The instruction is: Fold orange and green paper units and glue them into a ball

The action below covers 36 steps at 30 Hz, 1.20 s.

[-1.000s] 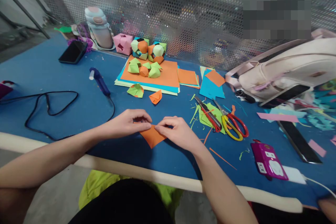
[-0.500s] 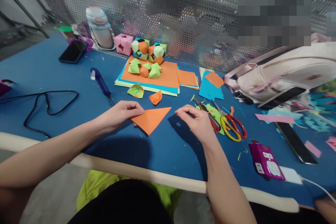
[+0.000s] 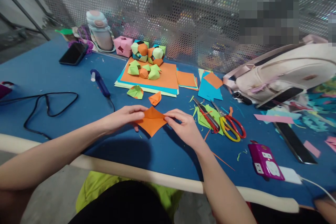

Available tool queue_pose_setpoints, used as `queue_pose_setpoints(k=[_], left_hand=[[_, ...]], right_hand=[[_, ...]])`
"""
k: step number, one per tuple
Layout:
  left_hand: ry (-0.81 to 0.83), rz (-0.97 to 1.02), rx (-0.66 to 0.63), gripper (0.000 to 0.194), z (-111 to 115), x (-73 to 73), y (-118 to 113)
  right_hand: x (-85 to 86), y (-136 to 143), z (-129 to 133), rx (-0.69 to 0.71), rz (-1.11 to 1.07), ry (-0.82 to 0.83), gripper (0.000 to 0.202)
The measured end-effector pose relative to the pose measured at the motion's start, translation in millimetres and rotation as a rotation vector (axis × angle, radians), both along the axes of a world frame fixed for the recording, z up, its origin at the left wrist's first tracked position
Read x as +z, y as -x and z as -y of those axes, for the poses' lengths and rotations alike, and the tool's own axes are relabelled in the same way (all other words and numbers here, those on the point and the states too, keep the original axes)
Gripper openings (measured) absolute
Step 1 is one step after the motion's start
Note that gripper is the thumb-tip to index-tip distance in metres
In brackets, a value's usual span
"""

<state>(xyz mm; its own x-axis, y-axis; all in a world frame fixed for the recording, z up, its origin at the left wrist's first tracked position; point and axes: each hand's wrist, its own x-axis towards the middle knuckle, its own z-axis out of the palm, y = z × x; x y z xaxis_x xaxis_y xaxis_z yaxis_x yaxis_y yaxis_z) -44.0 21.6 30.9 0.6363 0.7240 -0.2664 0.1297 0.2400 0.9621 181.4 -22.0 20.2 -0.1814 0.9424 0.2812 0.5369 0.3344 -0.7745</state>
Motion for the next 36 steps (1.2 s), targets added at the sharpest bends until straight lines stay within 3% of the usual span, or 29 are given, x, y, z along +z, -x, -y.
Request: queue_pose_setpoints(k=[3,5,11,17,21,29,36], left_hand=[[-0.217,-0.109,-0.025,0.034,0.8,-4.1,-0.6],[-0.27,-0.12,0.014,0.03,1.7,-9.2,-1.6],[-0.032,0.03,0.157,0.035,5.2,-18.0,-8.1],[0.179,0.148,0.111,0.035,7.3,-20.8,-12.0],[0.242,0.153,0.103,0.03,9.4,-23.2,-12.7],[0.338,0.294,0.266,0.028,14.1,-25.6,-21.4],[0.328,0.291,0.308,0.025,12.0,-23.6,-19.9]], right_hand=[[-2.6,3.8,0.7,-0.042,-0.041,0.024,0.012],[-7.3,8.0,1.2,-0.079,-0.121,0.083,0.018],[-21.1,20.3,-0.8,-0.147,-0.438,0.232,0.042],[-20.2,21.8,-2.2,-0.216,-0.416,0.199,0.039],[-19.5,24.4,-0.8,-0.205,-0.398,0.203,0.038],[-26.5,36.6,0.4,-0.171,-0.634,0.358,0.049],[-24.0,38.4,2.8,-0.172,-0.58,0.332,0.047]])
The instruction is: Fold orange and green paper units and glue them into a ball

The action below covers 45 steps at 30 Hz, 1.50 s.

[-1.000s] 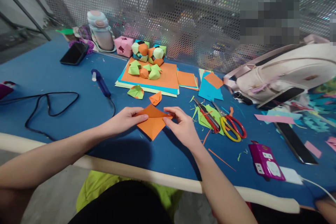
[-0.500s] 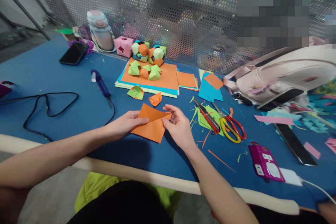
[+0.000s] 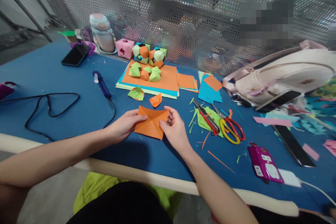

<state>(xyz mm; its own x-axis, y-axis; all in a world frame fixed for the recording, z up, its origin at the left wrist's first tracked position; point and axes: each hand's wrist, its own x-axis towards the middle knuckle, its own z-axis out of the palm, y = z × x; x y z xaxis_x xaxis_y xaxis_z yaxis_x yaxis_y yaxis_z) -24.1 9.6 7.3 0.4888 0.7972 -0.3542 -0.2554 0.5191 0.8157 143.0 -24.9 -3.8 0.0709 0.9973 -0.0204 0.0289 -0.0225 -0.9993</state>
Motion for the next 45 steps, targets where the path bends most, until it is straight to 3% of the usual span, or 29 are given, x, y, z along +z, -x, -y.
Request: queue_pose_setpoints(k=[8,25,31,37,45], left_hand=[[0.014,0.054,0.039,0.023,-1.4,-3.6,-1.2],[-0.007,0.008,-0.038,0.022,4.2,2.8,-1.5],[-0.101,-0.108,-0.068,0.015,5.2,7.3,-1.4],[-0.26,-0.272,-0.096,0.02,5.5,8.7,-1.5],[-0.309,-0.351,-0.121,0.023,5.4,10.1,-1.2]], right_hand=[[-2.0,1.4,-0.7,-0.007,-0.019,-0.005,0.049],[-7.1,-4.6,1.4,-0.029,0.182,0.029,0.048],[-2.3,-3.0,2.6,-0.033,0.197,0.008,0.047],[2.0,0.3,2.2,-0.032,0.151,-0.054,0.039],[3.3,1.5,3.1,-0.044,0.065,-0.044,0.024]])
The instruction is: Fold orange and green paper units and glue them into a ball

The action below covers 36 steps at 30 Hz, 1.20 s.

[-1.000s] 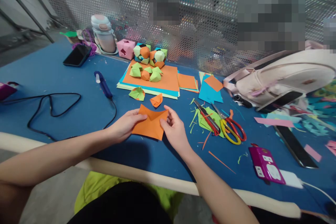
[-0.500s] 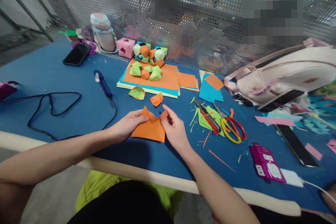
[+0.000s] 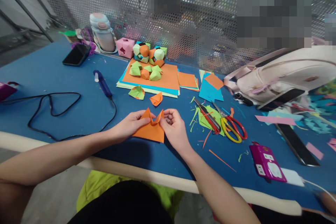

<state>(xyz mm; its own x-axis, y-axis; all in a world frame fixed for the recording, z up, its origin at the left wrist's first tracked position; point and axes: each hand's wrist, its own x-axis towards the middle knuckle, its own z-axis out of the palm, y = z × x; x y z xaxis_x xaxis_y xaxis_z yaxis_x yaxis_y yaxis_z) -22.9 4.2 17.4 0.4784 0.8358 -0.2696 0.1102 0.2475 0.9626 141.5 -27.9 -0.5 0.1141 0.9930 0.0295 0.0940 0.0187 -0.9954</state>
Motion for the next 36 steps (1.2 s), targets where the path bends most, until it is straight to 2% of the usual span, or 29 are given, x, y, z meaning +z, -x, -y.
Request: queue_pose_setpoints(k=[5,10,16,20,24,28,36], left_hand=[[0.039,0.048,-0.023,0.022,2.1,3.0,-0.3],[-0.024,0.009,-0.022,0.021,1.8,3.6,-0.5],[0.007,0.003,-0.008,0.018,2.5,8.5,-1.7],[-0.019,-0.019,0.011,0.018,3.2,7.9,-2.6],[-0.083,-0.068,0.021,0.019,3.2,0.6,-3.0],[-0.104,-0.085,0.02,0.019,3.7,-5.6,-4.3],[-0.123,-0.03,0.038,0.015,3.9,-1.8,-5.3]], right_hand=[[3.0,0.4,2.0,0.003,0.07,0.01,0.022],[4.7,-1.2,2.8,0.026,0.098,0.009,0.021],[7.8,-1.8,3.4,0.057,0.189,-0.032,0.02],[12.2,-0.6,5.8,0.097,0.265,-0.101,0.021],[12.0,2.9,9.1,0.141,0.366,-0.249,0.015],[8.1,6.7,10.8,0.098,0.525,-0.38,0.008],[9.0,6.6,10.1,0.076,0.562,-0.386,0.012]])
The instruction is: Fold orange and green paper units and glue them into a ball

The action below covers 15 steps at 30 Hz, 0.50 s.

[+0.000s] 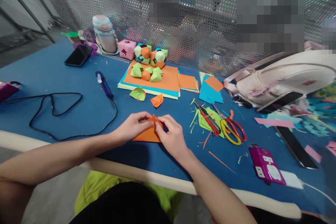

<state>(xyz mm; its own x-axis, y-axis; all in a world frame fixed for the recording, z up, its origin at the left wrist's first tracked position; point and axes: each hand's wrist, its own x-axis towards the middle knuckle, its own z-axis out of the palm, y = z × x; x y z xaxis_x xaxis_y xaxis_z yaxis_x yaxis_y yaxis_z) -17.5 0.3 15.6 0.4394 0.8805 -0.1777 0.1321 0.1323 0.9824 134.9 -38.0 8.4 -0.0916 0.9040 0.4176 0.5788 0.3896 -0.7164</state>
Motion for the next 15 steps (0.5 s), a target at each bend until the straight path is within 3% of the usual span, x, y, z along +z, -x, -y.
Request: queue_pose_setpoints(k=[9,15], left_hand=[[0.037,-0.025,-0.032,0.01,-2.0,5.0,3.8],[0.008,-0.092,-0.106,0.011,-5.9,2.3,11.4]], right_hand=[[-2.8,-5.1,-2.5,0.014,-0.18,0.319,0.012],[-6.2,-6.3,-3.3,0.031,-0.177,0.334,0.013]])
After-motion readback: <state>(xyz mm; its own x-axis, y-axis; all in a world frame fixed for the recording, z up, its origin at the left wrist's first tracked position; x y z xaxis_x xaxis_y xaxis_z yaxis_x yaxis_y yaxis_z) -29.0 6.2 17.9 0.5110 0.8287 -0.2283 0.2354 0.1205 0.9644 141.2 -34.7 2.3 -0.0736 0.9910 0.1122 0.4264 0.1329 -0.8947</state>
